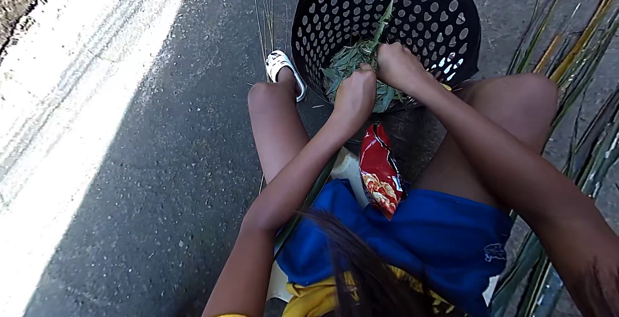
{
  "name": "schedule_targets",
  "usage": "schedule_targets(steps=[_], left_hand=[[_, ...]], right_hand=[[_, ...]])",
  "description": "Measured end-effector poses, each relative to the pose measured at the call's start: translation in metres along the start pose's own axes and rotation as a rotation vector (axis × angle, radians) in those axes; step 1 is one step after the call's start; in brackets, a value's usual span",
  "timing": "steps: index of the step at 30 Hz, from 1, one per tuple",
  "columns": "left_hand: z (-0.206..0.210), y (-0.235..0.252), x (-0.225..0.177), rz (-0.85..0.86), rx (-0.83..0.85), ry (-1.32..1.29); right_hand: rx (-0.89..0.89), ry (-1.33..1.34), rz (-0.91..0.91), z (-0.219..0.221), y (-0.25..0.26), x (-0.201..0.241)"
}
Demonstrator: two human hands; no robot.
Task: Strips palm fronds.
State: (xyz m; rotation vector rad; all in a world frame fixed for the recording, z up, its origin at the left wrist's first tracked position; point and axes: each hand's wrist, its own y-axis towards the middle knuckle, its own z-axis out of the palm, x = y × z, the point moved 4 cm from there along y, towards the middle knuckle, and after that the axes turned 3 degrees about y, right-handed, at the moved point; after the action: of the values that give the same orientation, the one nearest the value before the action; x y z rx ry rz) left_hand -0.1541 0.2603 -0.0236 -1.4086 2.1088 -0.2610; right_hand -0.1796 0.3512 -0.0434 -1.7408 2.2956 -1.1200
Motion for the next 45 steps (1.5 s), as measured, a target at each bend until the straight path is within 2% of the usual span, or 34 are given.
schedule_targets(steps=[6,10,15,18,23,29,36,45], left_hand=[[-0.002,0.002,0.004,-0.040,0.047,0.000],[-0.001,0.000,0.000,-0.009,0.007,0.002],[-0.003,0.000,0.003,-0.018,0.072,-0.082],[-0.001,0.000,0.005,-0.030,0.081,-0.082],[-0.002,0.005,0.007,-0.076,0.099,-0.058],[-0.003,0.008,0.006,-0.089,0.100,-0.024],[-0.004,0.004,0.000,-0.081,0.088,0.040],[-0.005,0.005,0.002,-0.058,0.096,0.011]], right_hand=[[0.082,0.074,-0.171,0.006,-0.014,0.005],[0.022,0.026,-0.044,0.004,-0.003,-0.002],[-0.009,0.027,0.021,-0.003,0.006,-0.006],[-0.011,0.040,0.006,-0.004,-0.003,-0.003],[0.068,0.059,-0.129,0.009,-0.014,0.006],[0.073,0.039,-0.089,0.008,-0.006,0.003],[0.070,0.075,-0.141,0.005,-0.017,0.005],[0.061,0.042,-0.075,0.003,-0.024,0.008]])
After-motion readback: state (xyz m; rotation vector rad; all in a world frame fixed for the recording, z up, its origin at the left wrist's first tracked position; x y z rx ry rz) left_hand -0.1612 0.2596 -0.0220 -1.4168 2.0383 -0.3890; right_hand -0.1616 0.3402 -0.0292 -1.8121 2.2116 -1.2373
